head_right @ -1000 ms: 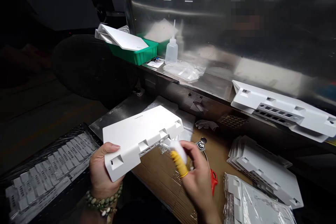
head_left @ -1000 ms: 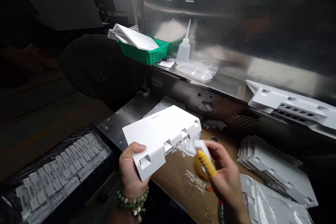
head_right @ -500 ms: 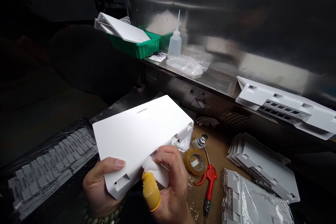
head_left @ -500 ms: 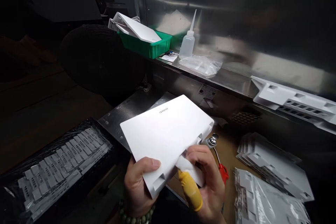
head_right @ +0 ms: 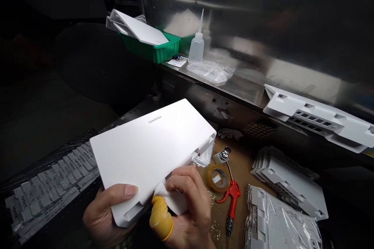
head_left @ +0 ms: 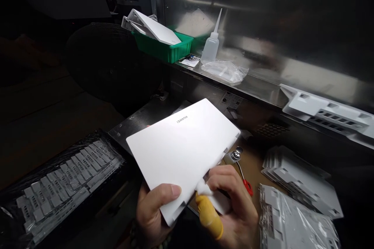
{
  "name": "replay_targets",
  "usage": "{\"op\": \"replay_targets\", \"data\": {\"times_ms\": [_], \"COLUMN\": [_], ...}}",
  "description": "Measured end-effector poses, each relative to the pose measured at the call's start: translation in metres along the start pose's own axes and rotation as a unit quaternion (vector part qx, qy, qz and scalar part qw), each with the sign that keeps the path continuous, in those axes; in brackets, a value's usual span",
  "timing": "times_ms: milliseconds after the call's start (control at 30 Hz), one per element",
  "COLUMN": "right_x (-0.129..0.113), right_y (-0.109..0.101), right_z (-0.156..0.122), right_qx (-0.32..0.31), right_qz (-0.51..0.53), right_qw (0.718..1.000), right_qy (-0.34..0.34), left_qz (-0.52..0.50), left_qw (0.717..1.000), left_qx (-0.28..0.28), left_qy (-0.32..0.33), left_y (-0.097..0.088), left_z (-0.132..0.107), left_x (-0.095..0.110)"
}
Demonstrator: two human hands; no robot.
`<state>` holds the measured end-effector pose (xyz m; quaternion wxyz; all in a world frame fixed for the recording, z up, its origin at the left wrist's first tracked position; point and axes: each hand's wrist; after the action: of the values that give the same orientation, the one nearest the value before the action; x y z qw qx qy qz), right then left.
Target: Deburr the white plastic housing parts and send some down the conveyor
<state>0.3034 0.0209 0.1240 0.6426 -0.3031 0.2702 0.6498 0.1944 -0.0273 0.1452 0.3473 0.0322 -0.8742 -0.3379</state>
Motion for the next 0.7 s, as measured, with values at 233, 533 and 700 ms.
{"op": "replay_targets", "data": {"times_ms": [233, 533, 700], "right_x": [-0.0023, -0.0034, -0.0031], "right_y": [0.0031, 0.0035, 0.0014], "right_z": [-0.0009, 0.0012, 0.0036], "right_qx": [0.012, 0.002, 0.008], "right_qz": [-0.006, -0.004, -0.007], "right_qw": [1.000, 1.000, 1.000], "right_qy": [0.015, 0.024, 0.026], "left_qz": [0.001, 0.011, 0.013], "left_qw": [1.000, 1.000, 0.999], "left_qx": [-0.013, -0.001, 0.007], "left_qy": [0.000, 0.019, 0.032], "left_y": [-0.0013, -0.0033, -0.0053], "left_z": [-0.0004, 0.0013, 0.0046], "left_x": [0.0016, 0.0001, -0.0026]}}
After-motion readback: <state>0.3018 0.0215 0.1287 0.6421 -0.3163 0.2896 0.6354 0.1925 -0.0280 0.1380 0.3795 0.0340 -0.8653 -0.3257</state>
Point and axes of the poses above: each hand's wrist, its own z-axis towards the middle knuckle, its own y-axis out of the palm, x = y × z, and after that the axes turned 12 degrees about x, right-handed
